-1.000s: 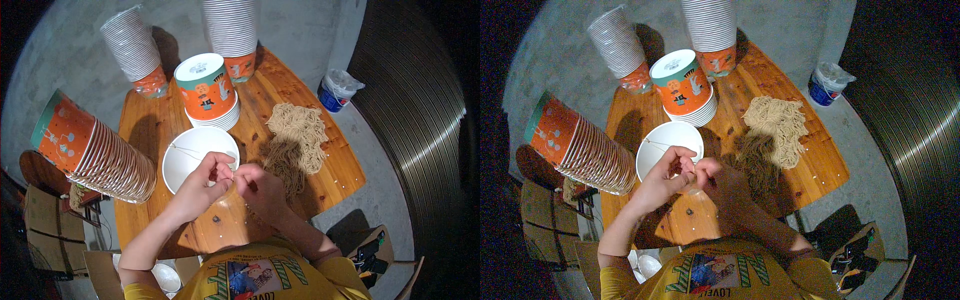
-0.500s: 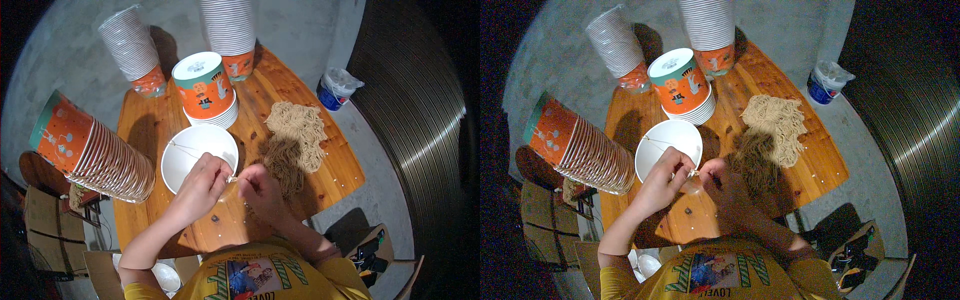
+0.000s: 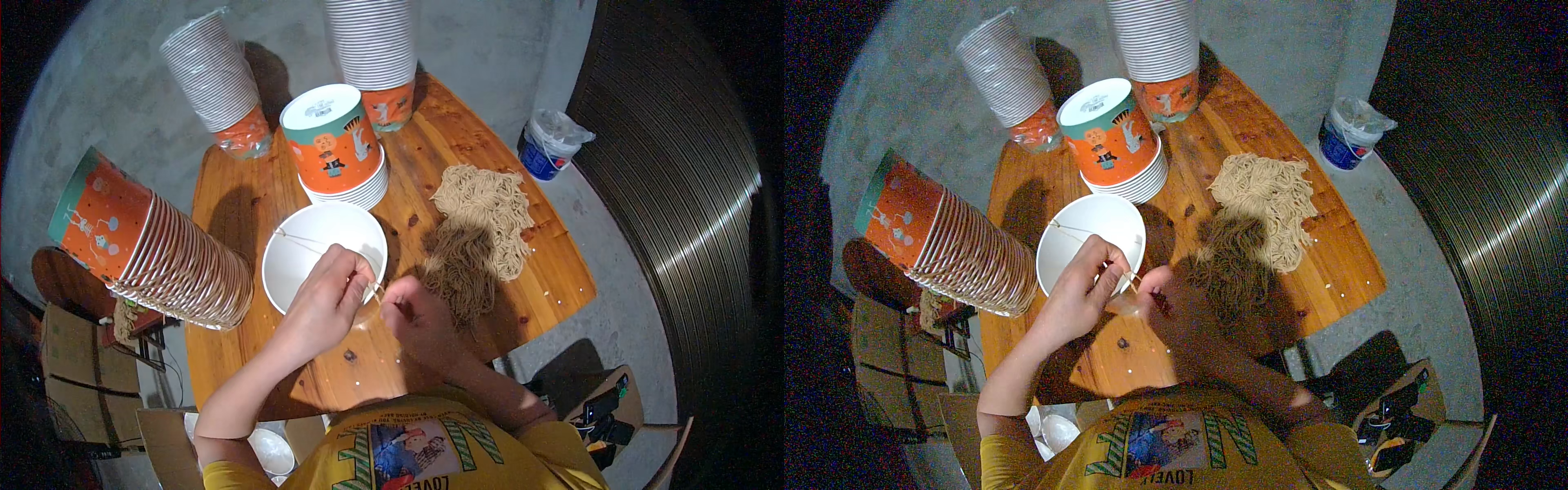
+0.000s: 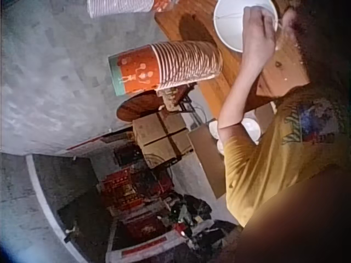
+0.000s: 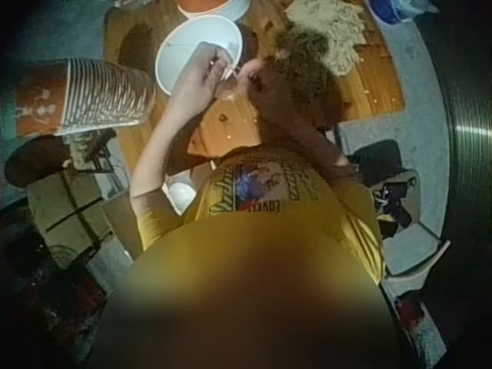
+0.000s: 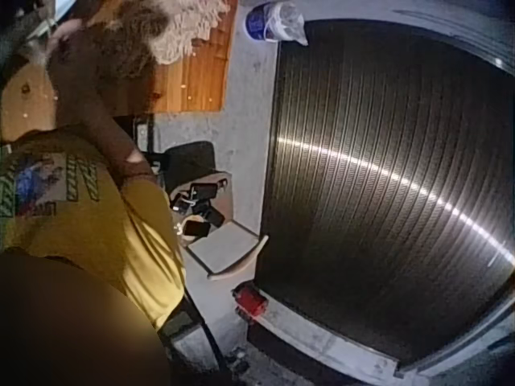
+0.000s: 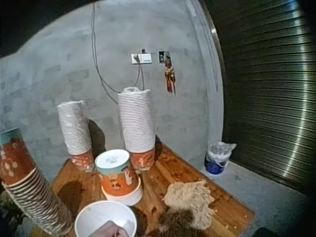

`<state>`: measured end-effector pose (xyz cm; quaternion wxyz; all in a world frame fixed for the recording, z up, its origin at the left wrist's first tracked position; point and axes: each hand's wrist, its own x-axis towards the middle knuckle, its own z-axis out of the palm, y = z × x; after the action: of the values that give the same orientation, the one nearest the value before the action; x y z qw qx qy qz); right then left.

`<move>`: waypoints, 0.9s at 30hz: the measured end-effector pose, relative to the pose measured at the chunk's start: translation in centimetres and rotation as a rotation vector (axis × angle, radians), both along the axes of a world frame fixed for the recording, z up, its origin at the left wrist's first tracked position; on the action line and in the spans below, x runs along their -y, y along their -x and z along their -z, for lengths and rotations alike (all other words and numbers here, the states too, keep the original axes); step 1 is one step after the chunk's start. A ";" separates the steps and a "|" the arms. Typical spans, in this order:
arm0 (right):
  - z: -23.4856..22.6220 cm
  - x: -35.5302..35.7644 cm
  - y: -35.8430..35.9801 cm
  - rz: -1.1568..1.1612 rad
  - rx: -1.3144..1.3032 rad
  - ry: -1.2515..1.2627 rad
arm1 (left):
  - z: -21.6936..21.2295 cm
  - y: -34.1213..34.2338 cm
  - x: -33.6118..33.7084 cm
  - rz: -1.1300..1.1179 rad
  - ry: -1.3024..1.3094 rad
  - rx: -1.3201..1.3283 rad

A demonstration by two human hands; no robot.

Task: Packaging stacks of paper cups by bundling them together using string and a small stick for threading.

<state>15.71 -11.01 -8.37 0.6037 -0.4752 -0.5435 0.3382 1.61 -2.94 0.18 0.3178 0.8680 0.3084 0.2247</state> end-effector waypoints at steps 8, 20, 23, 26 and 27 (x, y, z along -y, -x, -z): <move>-0.8 -0.3 1.2 0.052 0.084 -0.045 | 0.2 -0.3 0.4 -0.062 -0.568 -0.125; 1.4 0.0 3.4 0.125 0.091 -0.146 | 0.4 1.0 0.4 -0.010 -0.598 -0.077; 2.1 0.9 2.4 0.195 0.263 -0.127 | 1.2 2.1 2.5 -0.197 -0.561 0.177; 0.4 2.2 1.3 0.126 0.287 -0.089 | 3.9 3.6 5.9 -0.228 -0.285 0.386; 0.0 2.4 1.3 0.122 0.292 -0.086 | 4.4 3.8 6.9 -0.270 -0.173 0.346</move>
<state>14.42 -13.41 -8.42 0.5576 -0.5250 -0.6096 0.2049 -2.20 -9.80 -4.25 0.2574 0.7913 0.3425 0.4361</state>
